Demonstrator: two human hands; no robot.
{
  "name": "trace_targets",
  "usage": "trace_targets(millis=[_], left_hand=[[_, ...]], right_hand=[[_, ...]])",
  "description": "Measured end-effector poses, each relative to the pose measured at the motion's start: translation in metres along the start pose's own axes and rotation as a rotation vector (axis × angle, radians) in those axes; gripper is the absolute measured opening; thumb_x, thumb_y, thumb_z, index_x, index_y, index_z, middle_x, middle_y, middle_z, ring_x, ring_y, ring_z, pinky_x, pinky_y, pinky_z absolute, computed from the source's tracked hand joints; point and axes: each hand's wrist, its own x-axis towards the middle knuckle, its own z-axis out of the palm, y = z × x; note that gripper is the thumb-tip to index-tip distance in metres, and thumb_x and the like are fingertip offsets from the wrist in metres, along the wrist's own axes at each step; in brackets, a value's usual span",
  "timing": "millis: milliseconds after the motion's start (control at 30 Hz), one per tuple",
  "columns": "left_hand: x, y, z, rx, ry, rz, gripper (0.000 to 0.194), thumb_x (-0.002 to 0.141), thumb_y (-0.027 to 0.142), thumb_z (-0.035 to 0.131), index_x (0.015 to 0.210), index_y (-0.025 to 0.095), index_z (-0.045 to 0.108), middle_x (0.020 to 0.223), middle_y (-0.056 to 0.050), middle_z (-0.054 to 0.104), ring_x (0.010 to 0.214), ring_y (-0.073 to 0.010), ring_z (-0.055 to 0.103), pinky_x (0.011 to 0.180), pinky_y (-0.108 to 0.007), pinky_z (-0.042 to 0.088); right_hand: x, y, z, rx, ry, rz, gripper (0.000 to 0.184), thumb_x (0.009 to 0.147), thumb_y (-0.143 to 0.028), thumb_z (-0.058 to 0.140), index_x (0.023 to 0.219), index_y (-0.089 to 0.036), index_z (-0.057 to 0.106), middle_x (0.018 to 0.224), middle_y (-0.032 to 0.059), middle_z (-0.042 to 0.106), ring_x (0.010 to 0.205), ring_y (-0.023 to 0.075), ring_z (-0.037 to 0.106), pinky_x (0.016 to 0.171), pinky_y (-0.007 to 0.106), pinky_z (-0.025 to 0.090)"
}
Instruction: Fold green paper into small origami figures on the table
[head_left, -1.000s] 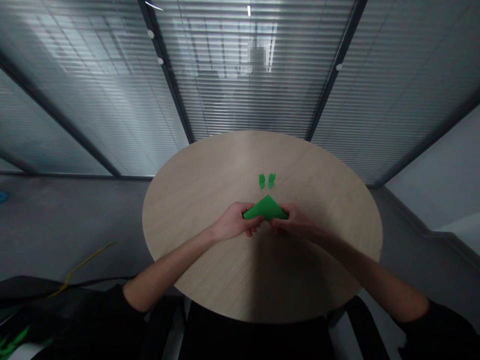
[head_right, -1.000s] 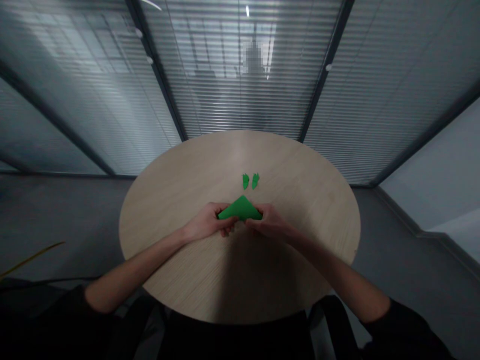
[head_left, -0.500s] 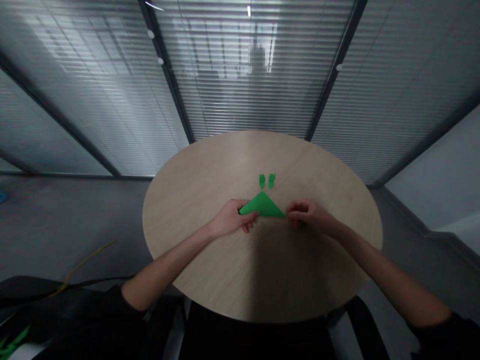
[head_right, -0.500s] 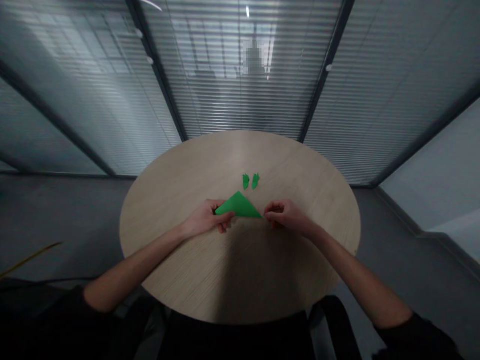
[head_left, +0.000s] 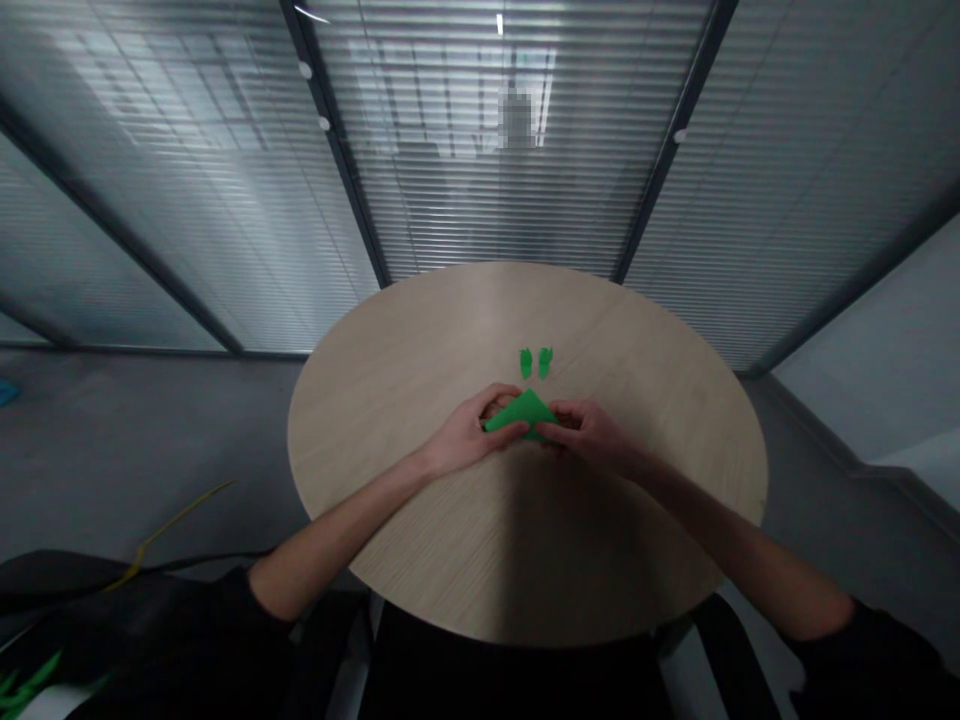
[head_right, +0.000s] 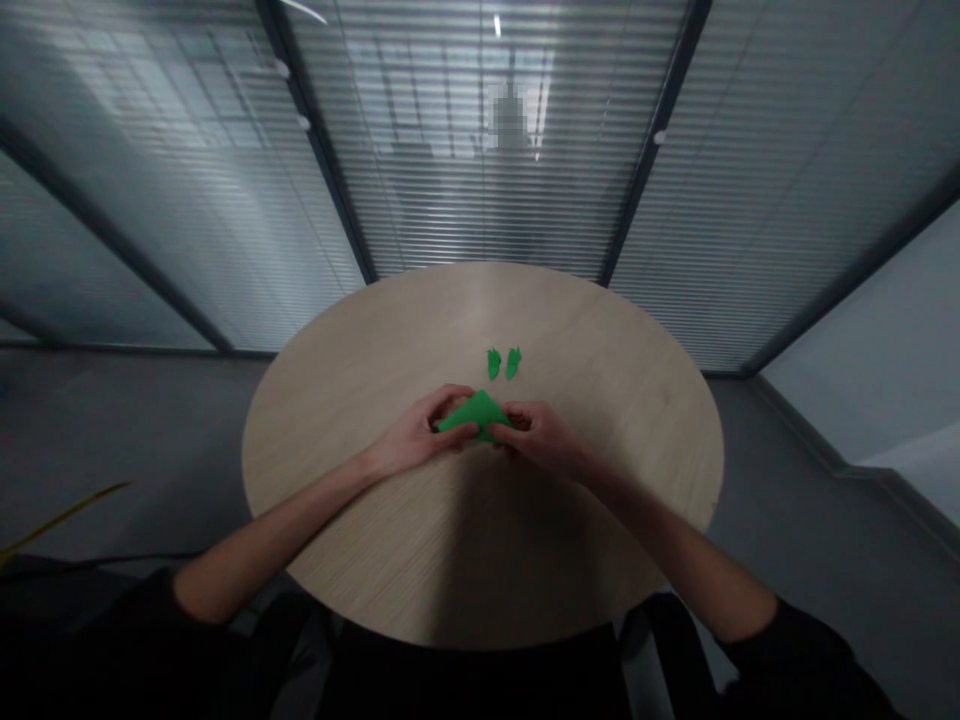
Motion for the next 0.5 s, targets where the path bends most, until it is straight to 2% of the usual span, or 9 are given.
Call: trace_targets(millis=[100,233,500], left_hand=[[0.0009,-0.0017,-0.0011,0.095,0.099,0.117,0.046,0.087,0.03,0.075,0.129,0.019,0.058,0.11,-0.008,0.067,0.098,-0.019,0.064,0.087,-0.034,0.055],[0.0006,-0.0022,-0.0008,0.16,0.115,0.162,0.036,0.09,0.026,0.071,0.125,0.02,0.062,0.125,-0.012,0.064,0.109,-0.0221,0.062,0.091,-0.036,0.054],[0.0017,-0.0007,0.0017,0.034,0.085,0.044,0.025,0.088,0.024,0.071,0.107,0.015,0.057,0.093,-0.003,0.064,0.084,-0.0152,0.062,0.081,-0.031,0.051]], right_hand=[[-0.0002,0.0009,0.0012,-0.023,0.076,0.018,0.039,0.085,-0.056,0.068,0.08,-0.017,0.065,0.064,-0.0009,0.059,0.054,0.0106,0.053,0.05,0.024,0.038],[-0.0013,-0.0023,0.0025,0.01,0.111,0.056,0.04,0.082,-0.057,0.07,0.08,-0.017,0.064,0.061,-0.001,0.06,0.053,0.0114,0.053,0.049,0.024,0.038],[-0.0035,0.0004,0.0051,-0.011,0.126,0.053,0.039,0.083,-0.056,0.07,0.084,-0.017,0.066,0.063,-0.0018,0.058,0.054,0.0109,0.05,0.05,0.024,0.034]])
